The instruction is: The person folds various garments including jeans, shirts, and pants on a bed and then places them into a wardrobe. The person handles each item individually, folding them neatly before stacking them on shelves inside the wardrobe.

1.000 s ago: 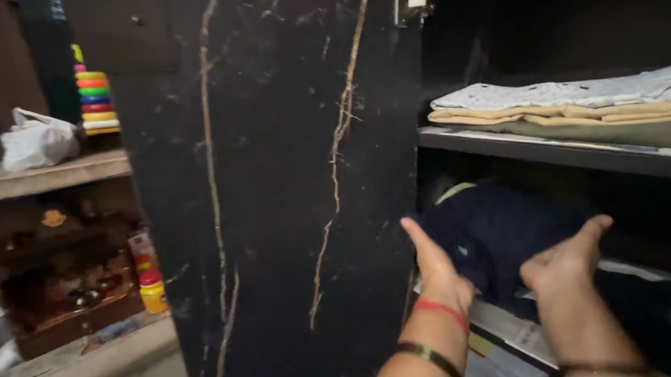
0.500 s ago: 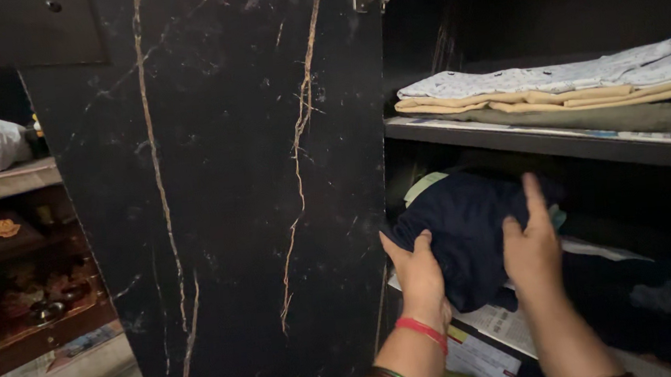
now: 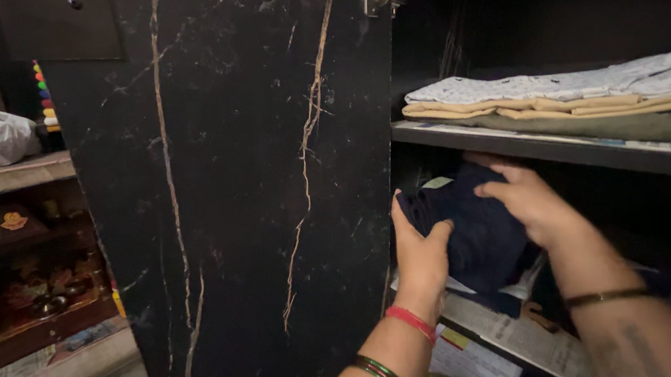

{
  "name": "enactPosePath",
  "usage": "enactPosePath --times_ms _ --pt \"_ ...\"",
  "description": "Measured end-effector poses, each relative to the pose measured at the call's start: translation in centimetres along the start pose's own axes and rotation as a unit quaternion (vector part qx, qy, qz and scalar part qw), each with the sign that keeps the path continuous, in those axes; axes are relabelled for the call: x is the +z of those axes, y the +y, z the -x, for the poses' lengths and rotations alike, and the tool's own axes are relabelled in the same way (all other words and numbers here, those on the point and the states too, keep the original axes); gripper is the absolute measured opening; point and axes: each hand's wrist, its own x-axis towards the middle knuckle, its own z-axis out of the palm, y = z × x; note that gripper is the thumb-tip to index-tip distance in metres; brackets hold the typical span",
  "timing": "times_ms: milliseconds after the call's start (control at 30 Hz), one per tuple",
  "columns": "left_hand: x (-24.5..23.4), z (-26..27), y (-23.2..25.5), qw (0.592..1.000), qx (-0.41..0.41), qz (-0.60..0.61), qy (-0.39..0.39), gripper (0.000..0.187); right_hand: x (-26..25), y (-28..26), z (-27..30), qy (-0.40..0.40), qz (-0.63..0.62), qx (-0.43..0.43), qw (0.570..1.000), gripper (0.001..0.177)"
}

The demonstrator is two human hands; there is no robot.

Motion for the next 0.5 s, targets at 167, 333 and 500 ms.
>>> enactPosePath --times_ms 167,333,500 --pt "0.5 -1.4 -1.8 0.996 0.079 -0.031 0.013 0.086 -3.0 3.4 -5.5 0.024 -0.100 0.175 0.979 0.040" --pt "1.4 -1.4 -3.9 0.996 -0.084 -0.010 0.003 0.067 -6.3 8.2 -6.5 0.136 -0.019 0.168 0.976 0.038" --pt "0.5 -2.8 -5.3 0.982 -0.187 -0.014 0.036 0.058 -7.4 8.6 -6.1 0.111 0.039 0.206 0.972 0.053"
